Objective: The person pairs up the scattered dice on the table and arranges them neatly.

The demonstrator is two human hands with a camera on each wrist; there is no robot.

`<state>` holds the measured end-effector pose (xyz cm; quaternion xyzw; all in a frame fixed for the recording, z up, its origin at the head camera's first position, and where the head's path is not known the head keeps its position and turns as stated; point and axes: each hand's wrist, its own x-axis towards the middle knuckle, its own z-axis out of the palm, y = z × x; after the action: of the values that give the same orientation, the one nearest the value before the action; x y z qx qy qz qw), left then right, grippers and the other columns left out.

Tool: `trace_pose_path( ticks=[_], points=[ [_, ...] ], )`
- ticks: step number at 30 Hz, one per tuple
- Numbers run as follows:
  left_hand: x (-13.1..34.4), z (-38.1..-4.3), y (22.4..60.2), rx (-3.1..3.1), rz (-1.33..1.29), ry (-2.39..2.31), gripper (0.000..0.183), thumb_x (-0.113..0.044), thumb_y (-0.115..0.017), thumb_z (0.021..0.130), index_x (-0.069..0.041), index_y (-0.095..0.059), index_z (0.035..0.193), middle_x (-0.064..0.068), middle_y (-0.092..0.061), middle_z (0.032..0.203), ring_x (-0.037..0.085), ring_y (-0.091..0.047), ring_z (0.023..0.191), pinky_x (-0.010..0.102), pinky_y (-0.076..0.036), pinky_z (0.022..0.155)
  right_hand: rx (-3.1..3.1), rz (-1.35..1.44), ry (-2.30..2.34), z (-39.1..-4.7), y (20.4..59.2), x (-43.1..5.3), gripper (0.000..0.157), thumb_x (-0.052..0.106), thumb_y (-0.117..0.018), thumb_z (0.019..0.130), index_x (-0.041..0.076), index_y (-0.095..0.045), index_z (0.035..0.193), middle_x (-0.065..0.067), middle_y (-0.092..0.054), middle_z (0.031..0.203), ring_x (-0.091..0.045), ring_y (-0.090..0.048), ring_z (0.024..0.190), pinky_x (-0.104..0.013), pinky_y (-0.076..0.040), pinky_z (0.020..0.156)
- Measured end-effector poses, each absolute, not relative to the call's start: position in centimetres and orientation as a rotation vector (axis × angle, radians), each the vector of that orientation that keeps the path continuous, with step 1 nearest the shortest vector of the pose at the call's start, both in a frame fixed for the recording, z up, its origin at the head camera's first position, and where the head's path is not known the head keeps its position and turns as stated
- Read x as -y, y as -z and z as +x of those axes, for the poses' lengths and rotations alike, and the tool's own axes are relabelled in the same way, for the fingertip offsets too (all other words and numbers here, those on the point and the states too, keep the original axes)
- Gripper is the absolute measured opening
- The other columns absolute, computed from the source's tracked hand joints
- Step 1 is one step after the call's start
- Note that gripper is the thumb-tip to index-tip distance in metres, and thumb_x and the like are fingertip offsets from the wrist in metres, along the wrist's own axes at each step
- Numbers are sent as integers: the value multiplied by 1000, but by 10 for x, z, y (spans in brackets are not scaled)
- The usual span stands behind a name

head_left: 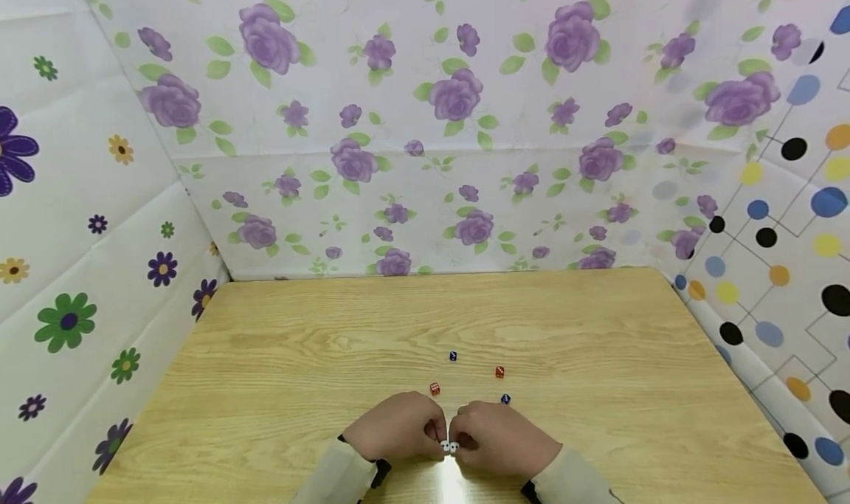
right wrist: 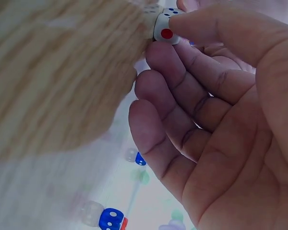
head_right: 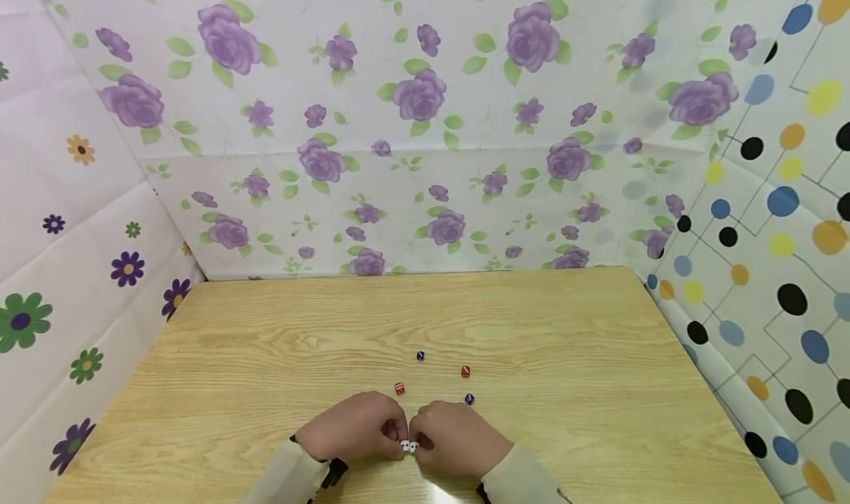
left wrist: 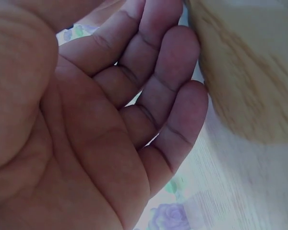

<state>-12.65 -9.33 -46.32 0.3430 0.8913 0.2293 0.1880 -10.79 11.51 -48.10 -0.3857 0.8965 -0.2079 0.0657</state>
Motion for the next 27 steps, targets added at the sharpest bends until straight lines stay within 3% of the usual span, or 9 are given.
trace_pose_path(
  ticks=[15, 27],
  points=[
    [93, -131, 469, -2481, 977, -667, 16, -16, -85, 84, -24, -73, 78, -21, -61, 73, -4, -54, 64, 17, -49, 65, -2803, -1158, 638, -103, 484, -111, 28, 15, -79, 87, 24, -57, 74, 17, -41, 68, 1, -38, 64, -17, -35, 58],
    [94, -130, 467, -2498, 977, -641, 13, -17, -86, 84, -23, -74, 81, -20, -61, 74, -4, -54, 65, 17, -48, 66, -2805, -1094, 586, -100, 478, -108, 20, 16, -79, 89, 23, -64, 77, 18, -45, 69, 0, -39, 64, -18, -37, 59]
  ],
)
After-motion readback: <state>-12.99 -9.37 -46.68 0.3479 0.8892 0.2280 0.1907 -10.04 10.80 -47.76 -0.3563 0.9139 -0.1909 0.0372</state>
